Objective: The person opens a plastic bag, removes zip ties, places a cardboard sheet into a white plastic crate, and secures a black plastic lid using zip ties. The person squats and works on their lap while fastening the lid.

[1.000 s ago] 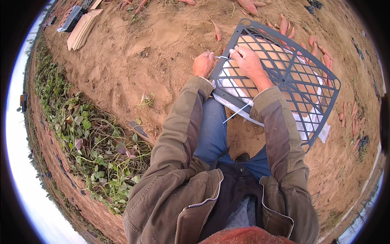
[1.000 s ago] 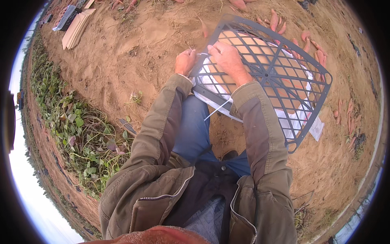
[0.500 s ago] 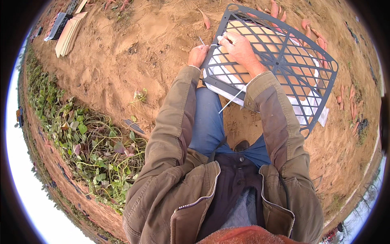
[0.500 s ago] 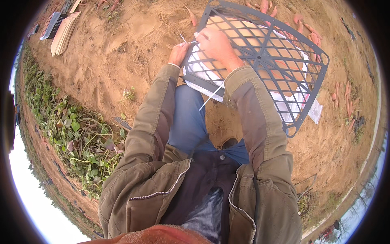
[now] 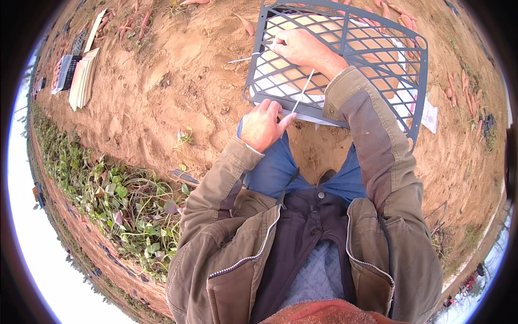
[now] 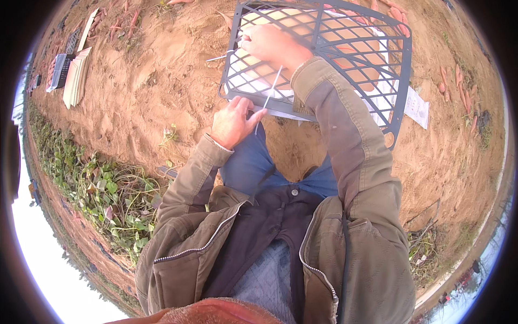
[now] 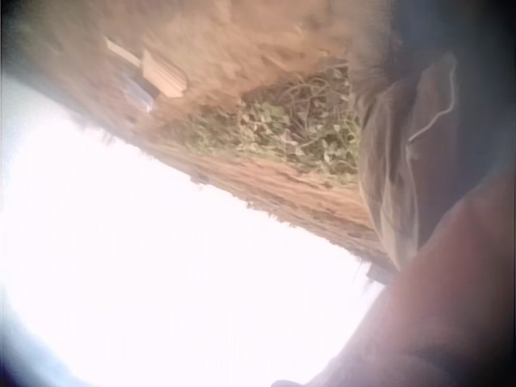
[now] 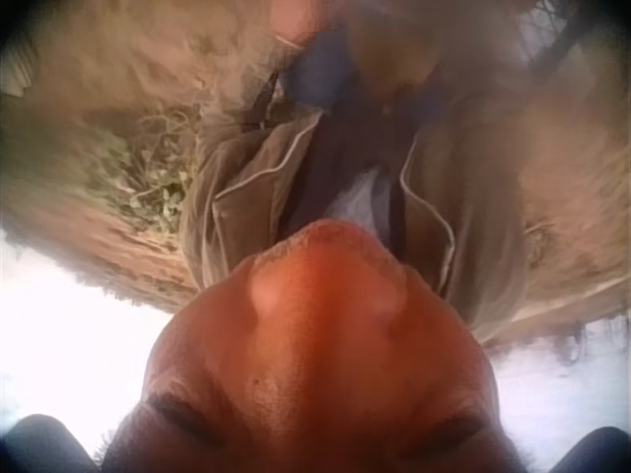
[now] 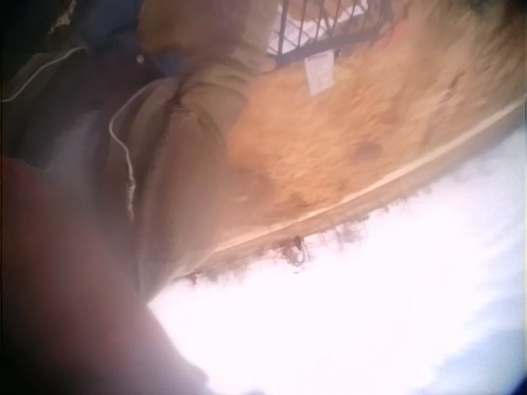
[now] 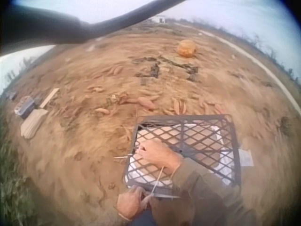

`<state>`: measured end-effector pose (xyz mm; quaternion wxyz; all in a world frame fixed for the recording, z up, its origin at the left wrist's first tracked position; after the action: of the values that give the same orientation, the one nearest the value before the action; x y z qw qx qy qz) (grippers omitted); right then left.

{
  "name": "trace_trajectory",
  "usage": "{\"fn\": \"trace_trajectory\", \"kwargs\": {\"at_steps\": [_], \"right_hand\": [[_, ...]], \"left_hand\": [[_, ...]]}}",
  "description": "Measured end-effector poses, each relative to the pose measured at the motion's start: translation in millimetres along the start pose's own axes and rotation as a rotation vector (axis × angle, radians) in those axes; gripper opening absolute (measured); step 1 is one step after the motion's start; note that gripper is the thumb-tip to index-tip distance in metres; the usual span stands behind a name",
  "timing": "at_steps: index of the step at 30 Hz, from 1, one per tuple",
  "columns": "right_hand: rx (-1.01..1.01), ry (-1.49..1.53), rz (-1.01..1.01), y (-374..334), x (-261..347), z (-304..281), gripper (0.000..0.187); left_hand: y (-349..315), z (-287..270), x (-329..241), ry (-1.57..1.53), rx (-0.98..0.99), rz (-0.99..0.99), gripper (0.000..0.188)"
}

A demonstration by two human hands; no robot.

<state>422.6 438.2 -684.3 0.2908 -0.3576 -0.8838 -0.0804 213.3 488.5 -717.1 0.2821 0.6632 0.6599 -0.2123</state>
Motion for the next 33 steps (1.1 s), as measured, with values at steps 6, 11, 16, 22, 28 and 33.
{"fn": "trace_trajectory", "kwargs": {"at_steps": [6,11,16,22,28,33], "right_hand": [[0.042,-0.049,0.083,-66.2,-17.8,-42.0,0.024],[0.057,0.241,0.107,-147.1,-19.5,-65.5,0.035],[0.182,0.755,0.245,-201.6,-25.9,-60.0,0.038],[-0.045,1.278,0.252,-227.2,-56.0,-75.3,0.035],[-0.245,1.285,0.240,-248.1,-84.7,-96.6,0.036],[-0.424,1.368,0.219,-262.3,-105.5,-110.7,0.037]], "left_hand": [[-0.3,10.5,-33.4,0.062,-0.068,0.119,0.022],[2.6,-7.2,-51.8,-0.313,0.145,0.043,0.024],[25.9,14.2,-82.9,-0.959,0.564,-0.285,0.037],[66.3,38.6,-147.5,-1.111,0.735,-0.252,0.038],[86.5,55.1,-169.7,-1.258,0.724,-0.253,0.041],[90.2,61.9,-169.5,-1.563,0.509,-0.293,0.038]]}}
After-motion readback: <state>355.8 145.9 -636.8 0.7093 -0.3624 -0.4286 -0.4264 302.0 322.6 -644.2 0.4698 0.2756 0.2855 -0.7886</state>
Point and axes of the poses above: each hand's wrist, its own y-axis towards the middle knuckle, its own z-axis out of the palm, x = y × z, the point moved 9 cm from there along y, towards the middle knuckle, and after that the axes turned 10 degrees about -y, right-handed, at the moved point
